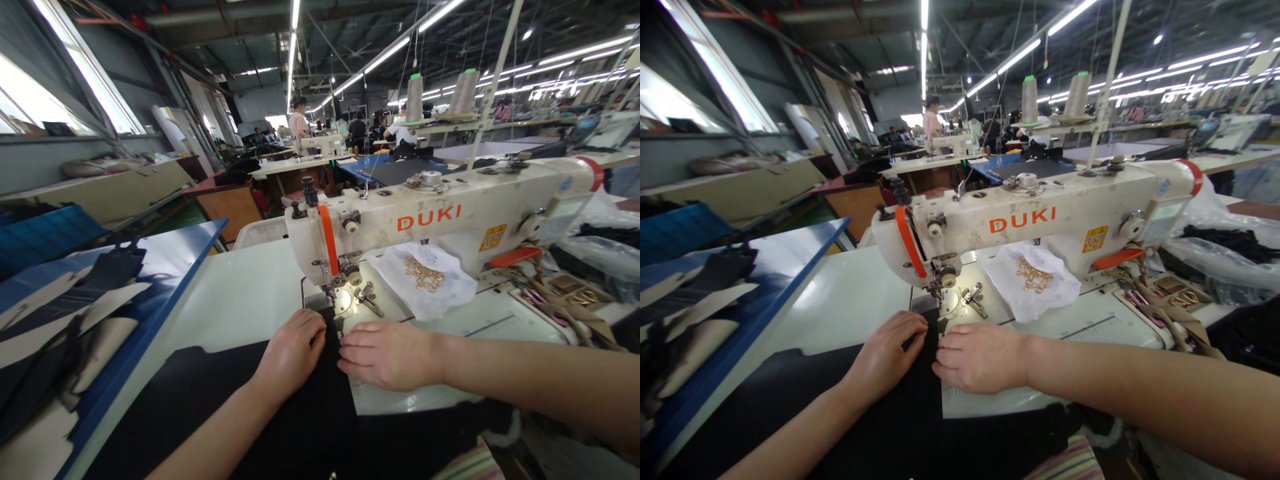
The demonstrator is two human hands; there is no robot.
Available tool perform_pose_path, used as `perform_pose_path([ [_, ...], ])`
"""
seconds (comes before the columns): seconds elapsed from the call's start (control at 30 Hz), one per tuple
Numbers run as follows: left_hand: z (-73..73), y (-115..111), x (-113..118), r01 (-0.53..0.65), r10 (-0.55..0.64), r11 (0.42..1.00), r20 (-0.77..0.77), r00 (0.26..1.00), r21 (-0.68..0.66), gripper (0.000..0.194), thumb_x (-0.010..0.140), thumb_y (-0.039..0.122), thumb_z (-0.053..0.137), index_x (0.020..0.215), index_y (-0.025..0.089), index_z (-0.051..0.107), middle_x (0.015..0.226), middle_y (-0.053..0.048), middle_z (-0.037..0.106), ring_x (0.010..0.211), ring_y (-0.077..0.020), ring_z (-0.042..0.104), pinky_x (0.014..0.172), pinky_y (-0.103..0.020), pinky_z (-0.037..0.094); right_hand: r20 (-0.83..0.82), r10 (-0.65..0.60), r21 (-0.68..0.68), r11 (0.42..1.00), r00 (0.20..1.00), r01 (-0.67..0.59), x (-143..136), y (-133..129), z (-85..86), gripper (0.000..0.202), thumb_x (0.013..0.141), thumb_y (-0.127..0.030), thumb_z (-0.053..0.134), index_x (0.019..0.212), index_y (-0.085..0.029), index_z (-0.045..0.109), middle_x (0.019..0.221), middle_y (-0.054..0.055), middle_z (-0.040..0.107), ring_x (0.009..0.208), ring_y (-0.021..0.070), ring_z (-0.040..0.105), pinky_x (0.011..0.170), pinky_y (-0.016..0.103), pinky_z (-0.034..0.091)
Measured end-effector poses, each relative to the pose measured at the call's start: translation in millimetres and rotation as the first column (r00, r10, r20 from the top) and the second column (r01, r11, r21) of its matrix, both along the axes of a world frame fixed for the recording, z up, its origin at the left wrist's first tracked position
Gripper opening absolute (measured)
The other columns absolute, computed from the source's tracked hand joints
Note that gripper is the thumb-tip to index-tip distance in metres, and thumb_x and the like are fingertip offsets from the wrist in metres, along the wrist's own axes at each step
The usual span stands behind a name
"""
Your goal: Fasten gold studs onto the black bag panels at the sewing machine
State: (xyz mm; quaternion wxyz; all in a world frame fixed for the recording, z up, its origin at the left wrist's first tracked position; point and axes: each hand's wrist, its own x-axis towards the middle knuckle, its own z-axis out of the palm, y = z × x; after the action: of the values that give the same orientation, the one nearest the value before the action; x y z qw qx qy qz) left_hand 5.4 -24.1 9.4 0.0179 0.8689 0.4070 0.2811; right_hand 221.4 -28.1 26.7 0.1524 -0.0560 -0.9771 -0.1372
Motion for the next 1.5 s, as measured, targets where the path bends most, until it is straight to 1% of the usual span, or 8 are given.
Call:
perform_pose_path([
  [0.13, -1.3, -1.1, 0.3, 0.005, -0.005, 1.000, 0.027, 1.000, 0.002, 0.015, 0.085, 0.011, 0.045, 0.078, 0.019, 0.056, 0.079, -0.004, 0.062, 0.079, -0.0177, 0.057, 0.072, -0.033, 0.051, -0.013, 0.099, 0.040, 0.994, 0.995, -0.098, -10.2, 2.0, -4.9, 0.028, 0.095, -0.013, 0.036, 0.106, -0.011, 0.062, 0.096, 0.009, 0.068, 0.089, 0.0165, 0.060, 0.083, 0.032, 0.045],
  [0.23, -1.7, -1.5, 0.4, 0.003, -0.003, 1.000, 0.026, 1.000, -0.002, 0.015, 0.087, 0.012, 0.045, 0.079, 0.019, 0.057, 0.079, -0.004, 0.062, 0.079, -0.0176, 0.057, 0.073, -0.033, 0.051, -0.023, -0.034, -0.035, 0.999, 0.999, 0.033, -19.4, 1.2, -10.9, 0.023, 0.094, -0.015, 0.041, 0.103, -0.011, 0.062, 0.096, 0.010, 0.067, 0.091, 0.0179, 0.060, 0.081, 0.033, 0.046],
  [0.33, -0.9, -1.0, -0.6, 0.008, -0.008, 1.000, 0.007, 1.000, 0.004, 0.015, 0.087, 0.012, 0.045, 0.082, 0.018, 0.057, 0.081, -0.004, 0.062, 0.080, -0.0174, 0.057, 0.075, -0.032, 0.051, -0.012, -0.197, -0.168, 0.967, 0.980, 0.192, -23.1, -4.4, -15.7, 0.019, 0.092, -0.017, 0.046, 0.103, -0.011, 0.061, 0.099, 0.011, 0.066, 0.095, 0.0204, 0.058, 0.081, 0.034, 0.047],
  [0.4, 0.0, -0.1, -1.8, 0.022, -0.022, 1.000, -0.032, 0.999, 0.009, 0.014, 0.088, 0.012, 0.045, 0.083, 0.018, 0.057, 0.082, -0.004, 0.063, 0.081, -0.0173, 0.057, 0.075, -0.031, 0.051, -0.010, -0.230, -0.228, 0.948, 0.973, 0.221, -22.7, -7.9, -17.6, 0.021, 0.091, -0.018, 0.046, 0.106, -0.010, 0.060, 0.106, 0.012, 0.065, 0.100, 0.0211, 0.057, 0.084, 0.034, 0.047],
  [0.7, 6.1, 7.1, -4.4, 0.099, -0.089, 0.995, -0.275, 0.957, 0.022, 0.020, 0.092, 0.015, 0.041, 0.081, 0.018, 0.057, 0.079, -0.003, 0.060, 0.077, -0.0172, 0.056, 0.072, -0.030, 0.050, -0.038, -0.217, -0.319, 0.927, 0.975, 0.194, -18.4, -5.8, -22.6, 0.023, 0.090, -0.017, 0.048, 0.109, -0.014, 0.060, 0.112, 0.011, 0.064, 0.108, 0.0188, 0.056, 0.089, 0.032, 0.045],
  [0.93, 4.7, 5.6, -5.2, 0.128, -0.097, 0.990, -0.352, 0.931, 0.065, 0.020, 0.092, 0.015, 0.040, 0.082, 0.017, 0.057, 0.079, -0.004, 0.058, 0.078, -0.0191, 0.056, 0.074, -0.034, 0.051, -0.072, -0.223, -0.322, 0.928, 0.972, 0.189, -19.6, -7.4, -24.6, 0.022, 0.091, -0.018, 0.047, 0.108, -0.013, 0.060, 0.112, 0.011, 0.064, 0.108, 0.0195, 0.055, 0.087, 0.032, 0.046],
  [1.23, 2.9, 6.8, -5.3, 0.207, -0.136, 0.961, -0.333, 0.933, 0.186, 0.021, 0.093, 0.016, 0.038, 0.087, 0.015, 0.058, 0.085, -0.006, 0.062, 0.081, -0.0186, 0.058, 0.080, -0.034, 0.053, -0.037, -0.252, -0.311, 0.922, 0.967, 0.229, -22.7, -9.9, -22.1, 0.022, 0.092, -0.021, 0.045, 0.106, -0.012, 0.058, 0.111, 0.011, 0.063, 0.104, 0.0223, 0.055, 0.078, 0.033, 0.048],
  [1.5, 0.4, 9.4, -5.1, 0.177, -0.139, 0.973, -0.233, 0.962, 0.150, 0.019, 0.092, 0.016, 0.041, 0.090, 0.017, 0.060, 0.088, -0.005, 0.064, 0.085, -0.0171, 0.060, 0.083, -0.033, 0.054, -0.043, -0.257, -0.305, 0.924, 0.966, 0.232, -22.5, -10.6, -23.9, 0.021, 0.092, -0.021, 0.046, 0.106, -0.012, 0.059, 0.112, 0.012, 0.063, 0.105, 0.0224, 0.055, 0.080, 0.033, 0.048],
])
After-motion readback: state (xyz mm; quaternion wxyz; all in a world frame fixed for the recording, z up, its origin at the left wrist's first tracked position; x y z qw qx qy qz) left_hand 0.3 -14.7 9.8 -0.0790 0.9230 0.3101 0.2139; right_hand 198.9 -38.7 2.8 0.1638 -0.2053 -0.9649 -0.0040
